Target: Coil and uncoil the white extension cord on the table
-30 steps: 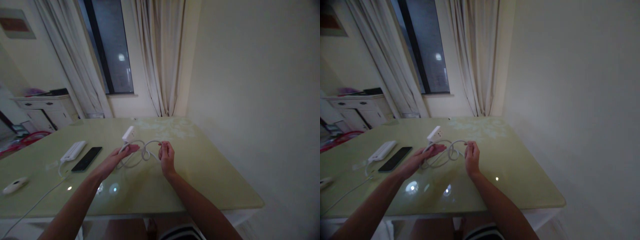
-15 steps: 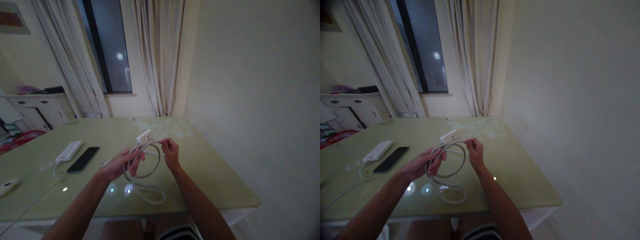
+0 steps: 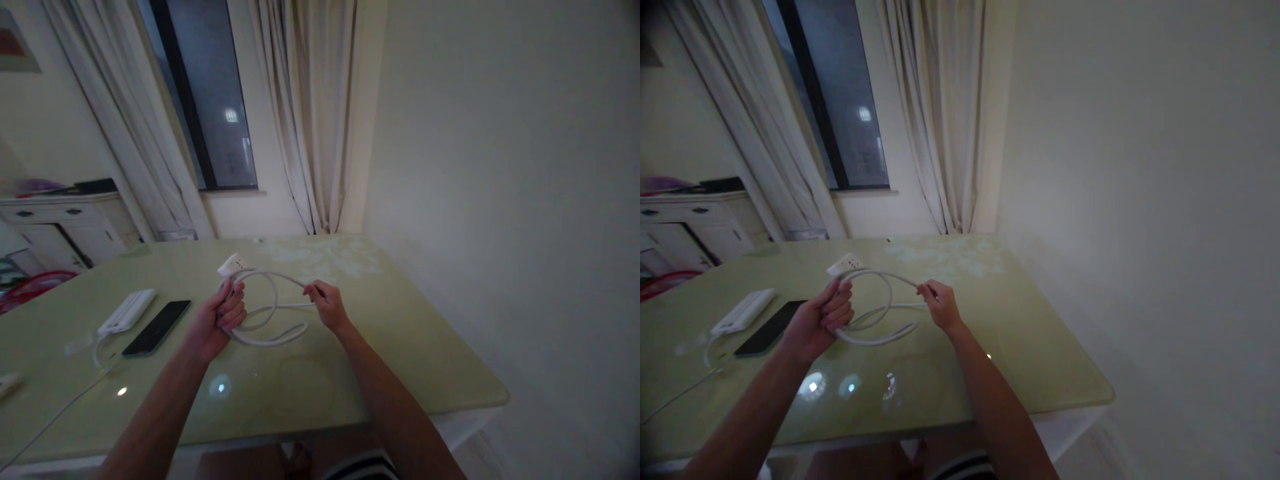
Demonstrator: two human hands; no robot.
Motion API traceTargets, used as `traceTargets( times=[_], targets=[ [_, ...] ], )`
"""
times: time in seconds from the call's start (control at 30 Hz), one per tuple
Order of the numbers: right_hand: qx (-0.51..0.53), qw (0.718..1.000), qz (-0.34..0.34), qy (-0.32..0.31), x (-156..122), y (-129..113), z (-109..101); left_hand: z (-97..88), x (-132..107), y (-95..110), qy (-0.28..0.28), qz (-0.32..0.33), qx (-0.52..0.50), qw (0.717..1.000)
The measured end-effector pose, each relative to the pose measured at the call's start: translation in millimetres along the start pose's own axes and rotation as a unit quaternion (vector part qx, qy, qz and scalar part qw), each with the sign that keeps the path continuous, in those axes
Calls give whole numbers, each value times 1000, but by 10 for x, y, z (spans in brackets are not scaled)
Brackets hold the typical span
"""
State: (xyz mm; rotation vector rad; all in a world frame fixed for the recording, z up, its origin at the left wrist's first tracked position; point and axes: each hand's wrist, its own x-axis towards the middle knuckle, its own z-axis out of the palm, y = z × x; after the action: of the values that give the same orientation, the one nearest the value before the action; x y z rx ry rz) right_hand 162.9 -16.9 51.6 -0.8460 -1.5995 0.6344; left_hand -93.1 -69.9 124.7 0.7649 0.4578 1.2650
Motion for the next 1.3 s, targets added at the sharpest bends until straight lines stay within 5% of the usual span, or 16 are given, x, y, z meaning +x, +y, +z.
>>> traceTargets(
  times=[0.2, 0.37, 0.57, 0.77, 0.93, 1.1, 1.3],
  targets=[
    [-5, 999, 26, 25, -75, -47, 54, -59, 28, -224, -2, -14, -10, 1000],
    [-13, 1000, 6, -19, -116, -59, 54, -110, 46, -450, 3, -63, 4, 998],
    [-11, 1000, 12, -20, -131, -82, 57, -68, -42, -397, 34, -47, 78, 995],
    [65, 988, 70, 121, -55, -48, 23, 66, -151, -75, 126, -39, 208, 969],
    [201, 930, 171, 256, 33, 64, -27, 34, -215, 156, 160, 27, 263, 951],
    [288, 865, 251, 325, 87, 289, -125, -57, -260, 264, 131, 75, 159, 976],
    [211, 845, 304, 385, 154, 579, -252, 30, -356, 394, 93, 60, 22, 994]
  ],
)
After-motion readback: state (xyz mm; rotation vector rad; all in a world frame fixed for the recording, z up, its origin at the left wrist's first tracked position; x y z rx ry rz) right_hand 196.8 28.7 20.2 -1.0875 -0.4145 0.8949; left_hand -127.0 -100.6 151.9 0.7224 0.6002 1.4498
